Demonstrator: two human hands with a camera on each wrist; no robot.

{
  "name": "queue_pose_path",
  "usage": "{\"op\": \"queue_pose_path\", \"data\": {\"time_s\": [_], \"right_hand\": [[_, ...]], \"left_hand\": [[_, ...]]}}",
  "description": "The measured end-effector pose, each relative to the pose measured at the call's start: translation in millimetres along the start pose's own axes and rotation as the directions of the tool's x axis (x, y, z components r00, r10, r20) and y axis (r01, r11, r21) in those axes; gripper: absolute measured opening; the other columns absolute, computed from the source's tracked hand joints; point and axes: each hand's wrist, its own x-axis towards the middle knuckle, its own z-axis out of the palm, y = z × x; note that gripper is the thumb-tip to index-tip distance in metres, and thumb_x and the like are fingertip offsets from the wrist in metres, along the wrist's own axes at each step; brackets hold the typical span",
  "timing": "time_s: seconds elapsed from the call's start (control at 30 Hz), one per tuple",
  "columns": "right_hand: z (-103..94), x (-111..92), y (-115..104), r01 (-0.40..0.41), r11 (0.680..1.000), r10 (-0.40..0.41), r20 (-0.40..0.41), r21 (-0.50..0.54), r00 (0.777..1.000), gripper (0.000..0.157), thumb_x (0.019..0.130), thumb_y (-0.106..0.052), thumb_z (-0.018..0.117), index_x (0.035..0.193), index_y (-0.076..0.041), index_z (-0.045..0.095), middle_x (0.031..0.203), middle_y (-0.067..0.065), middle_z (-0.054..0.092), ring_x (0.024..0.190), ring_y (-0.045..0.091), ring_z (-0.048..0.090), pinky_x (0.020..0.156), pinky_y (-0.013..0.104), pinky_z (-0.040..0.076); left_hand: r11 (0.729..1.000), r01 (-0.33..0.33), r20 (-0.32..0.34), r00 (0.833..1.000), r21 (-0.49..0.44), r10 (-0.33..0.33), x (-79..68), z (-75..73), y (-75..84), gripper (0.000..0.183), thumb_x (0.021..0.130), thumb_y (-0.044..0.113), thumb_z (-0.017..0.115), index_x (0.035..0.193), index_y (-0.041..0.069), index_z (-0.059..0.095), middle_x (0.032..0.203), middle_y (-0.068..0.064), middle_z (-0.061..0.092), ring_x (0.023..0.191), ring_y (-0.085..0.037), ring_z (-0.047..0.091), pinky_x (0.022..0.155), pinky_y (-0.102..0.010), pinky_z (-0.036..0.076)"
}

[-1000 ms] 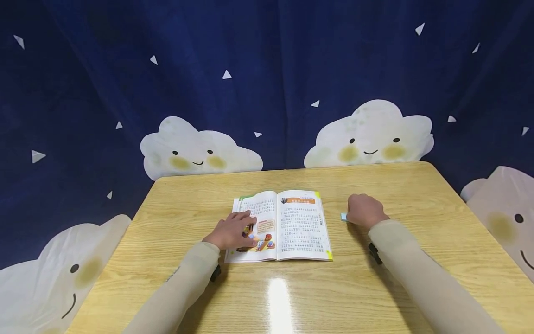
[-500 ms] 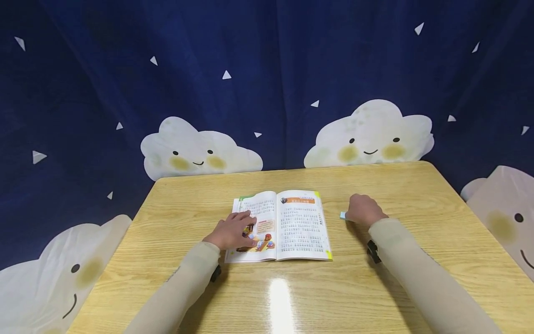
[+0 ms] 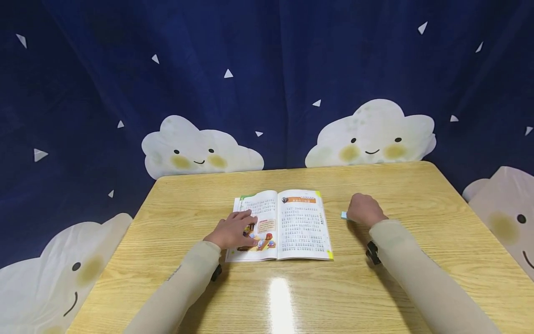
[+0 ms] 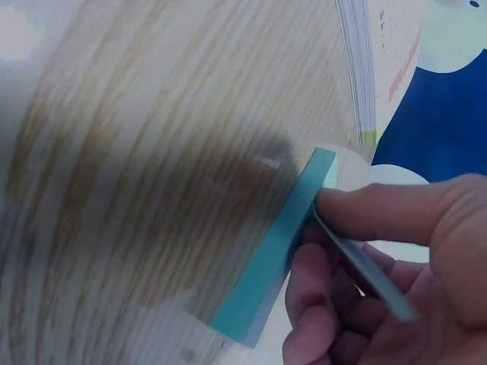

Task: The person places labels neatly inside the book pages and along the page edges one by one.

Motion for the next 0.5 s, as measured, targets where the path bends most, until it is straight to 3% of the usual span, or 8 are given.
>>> {"op": "queue_pose_path", "data": {"time_s": [0.33,0.5], "right_hand": [[0.9,0.9,-4.6,0.004,0.999,-0.005,-0.019,-0.032,1.000,0.031,0.076,0.001,0.048,0.051,-0.018,0.045,0.049,-0.008,0.032,0.051,0.010,0.023,0.052,0.025,0.025],[-0.4,-0.6,-6.3,0.011,1.000,-0.011,-0.006,0.003,1.000,0.039,0.077,0.005,0.044,0.049,-0.020,0.033,0.050,-0.008,0.019,0.053,0.010,0.012,0.052,0.025,0.017]], "left_hand": [[1.000,-0.002,-0.006,1.000,0.000,0.002,-0.3,-1.1,-0.1,0.067,0.088,0.048,0.070,0.147,0.028,0.047,0.164,-0.003,0.029,0.150,-0.036,0.028,0.114,-0.068,0.027],[1.000,-0.012,-0.006,1.000,-0.016,0.012,-1.5,-1.6,0.8,0.065,0.088,0.047,0.071,0.146,0.027,0.048,0.164,-0.004,0.030,0.150,-0.036,0.028,0.113,-0.069,0.027]]}}
